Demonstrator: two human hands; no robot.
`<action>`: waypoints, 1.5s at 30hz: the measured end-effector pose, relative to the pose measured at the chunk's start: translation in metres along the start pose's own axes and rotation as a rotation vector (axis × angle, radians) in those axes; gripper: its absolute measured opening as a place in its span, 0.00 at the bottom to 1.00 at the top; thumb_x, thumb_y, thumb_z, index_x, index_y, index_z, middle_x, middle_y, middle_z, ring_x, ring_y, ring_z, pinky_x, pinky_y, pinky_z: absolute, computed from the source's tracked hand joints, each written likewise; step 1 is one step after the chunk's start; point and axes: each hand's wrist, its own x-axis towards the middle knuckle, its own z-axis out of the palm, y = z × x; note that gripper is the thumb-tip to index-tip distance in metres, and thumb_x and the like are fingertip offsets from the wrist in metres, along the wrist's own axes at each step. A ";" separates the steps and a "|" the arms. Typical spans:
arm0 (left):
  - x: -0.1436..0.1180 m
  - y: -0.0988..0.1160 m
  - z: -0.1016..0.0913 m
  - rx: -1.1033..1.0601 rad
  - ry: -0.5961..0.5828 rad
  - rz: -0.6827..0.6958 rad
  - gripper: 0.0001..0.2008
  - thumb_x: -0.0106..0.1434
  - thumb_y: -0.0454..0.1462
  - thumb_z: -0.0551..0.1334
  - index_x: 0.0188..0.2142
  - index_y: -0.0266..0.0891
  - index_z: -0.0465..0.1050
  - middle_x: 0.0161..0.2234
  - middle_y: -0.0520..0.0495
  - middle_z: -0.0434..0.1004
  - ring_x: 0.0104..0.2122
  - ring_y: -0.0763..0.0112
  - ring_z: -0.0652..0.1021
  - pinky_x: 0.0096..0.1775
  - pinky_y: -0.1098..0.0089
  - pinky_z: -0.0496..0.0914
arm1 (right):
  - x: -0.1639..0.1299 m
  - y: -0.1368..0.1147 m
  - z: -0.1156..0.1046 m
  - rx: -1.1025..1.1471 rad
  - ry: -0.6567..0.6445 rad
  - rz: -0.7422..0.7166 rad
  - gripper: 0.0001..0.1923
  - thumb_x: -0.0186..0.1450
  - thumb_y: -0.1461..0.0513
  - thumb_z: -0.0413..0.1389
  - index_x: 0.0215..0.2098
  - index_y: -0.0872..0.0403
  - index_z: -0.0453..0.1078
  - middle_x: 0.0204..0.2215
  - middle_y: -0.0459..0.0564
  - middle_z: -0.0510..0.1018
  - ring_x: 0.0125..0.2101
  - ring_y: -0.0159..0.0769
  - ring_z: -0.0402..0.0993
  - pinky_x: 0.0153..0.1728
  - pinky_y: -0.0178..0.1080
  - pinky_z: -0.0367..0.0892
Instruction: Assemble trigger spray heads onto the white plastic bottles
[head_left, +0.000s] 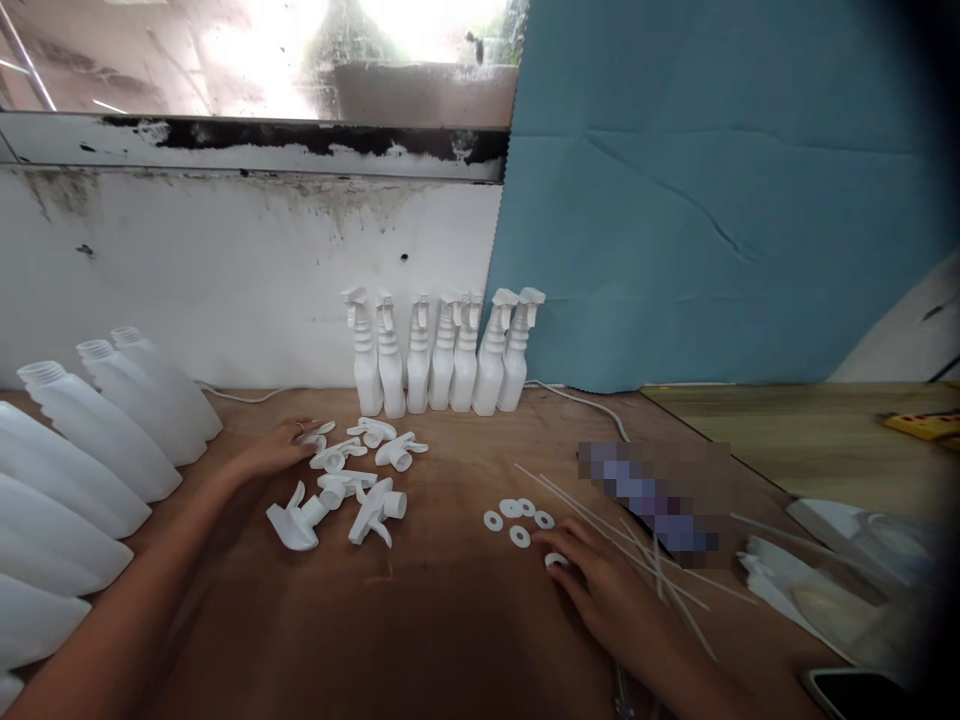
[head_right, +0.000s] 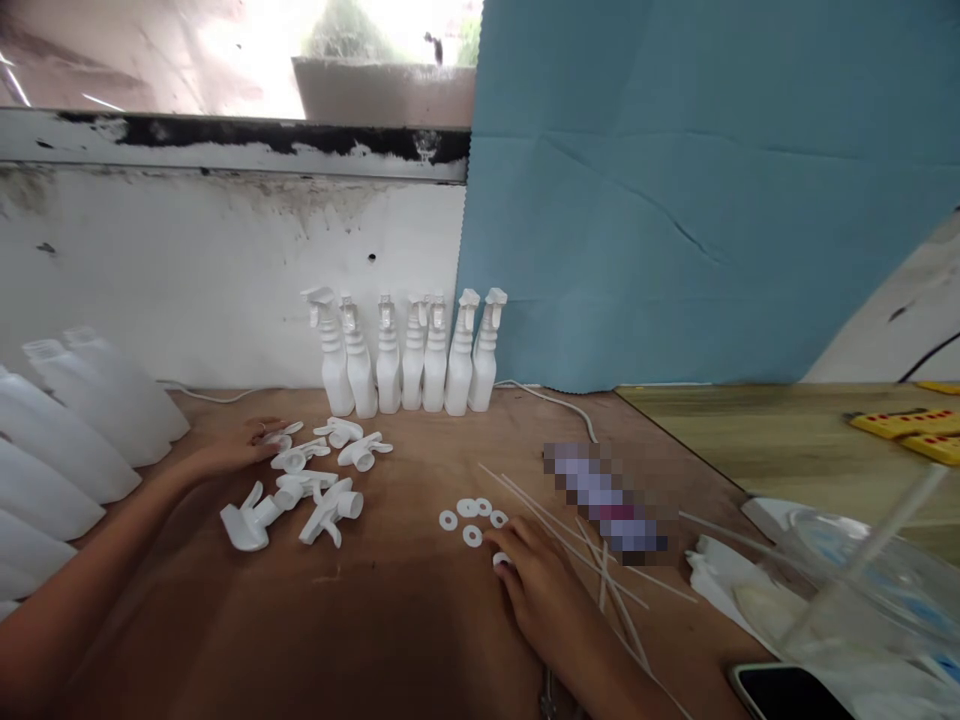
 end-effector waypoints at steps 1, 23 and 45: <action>-0.003 -0.001 -0.001 0.012 -0.020 0.002 0.33 0.56 0.47 0.60 0.57 0.30 0.66 0.60 0.35 0.64 0.57 0.54 0.68 0.59 0.56 0.61 | 0.000 -0.002 -0.001 0.009 -0.015 0.013 0.14 0.64 0.69 0.46 0.42 0.52 0.70 0.39 0.53 0.73 0.40 0.45 0.72 0.42 0.48 0.67; -0.151 0.157 0.108 -0.792 -0.257 0.265 0.14 0.59 0.41 0.66 0.42 0.38 0.70 0.38 0.48 0.74 0.37 0.67 0.74 0.38 0.72 0.67 | -0.007 -0.031 0.008 0.180 0.300 -0.317 0.16 0.69 0.70 0.50 0.49 0.47 0.72 0.44 0.48 0.74 0.45 0.35 0.74 0.46 0.34 0.69; -0.159 0.141 0.113 -0.377 -0.159 0.593 0.14 0.61 0.33 0.63 0.45 0.45 0.63 0.41 0.55 0.74 0.39 0.72 0.74 0.41 0.73 0.65 | -0.015 -0.065 0.021 0.063 -0.097 -0.441 0.24 0.64 0.69 0.59 0.56 0.49 0.63 0.46 0.52 0.73 0.44 0.44 0.70 0.45 0.45 0.68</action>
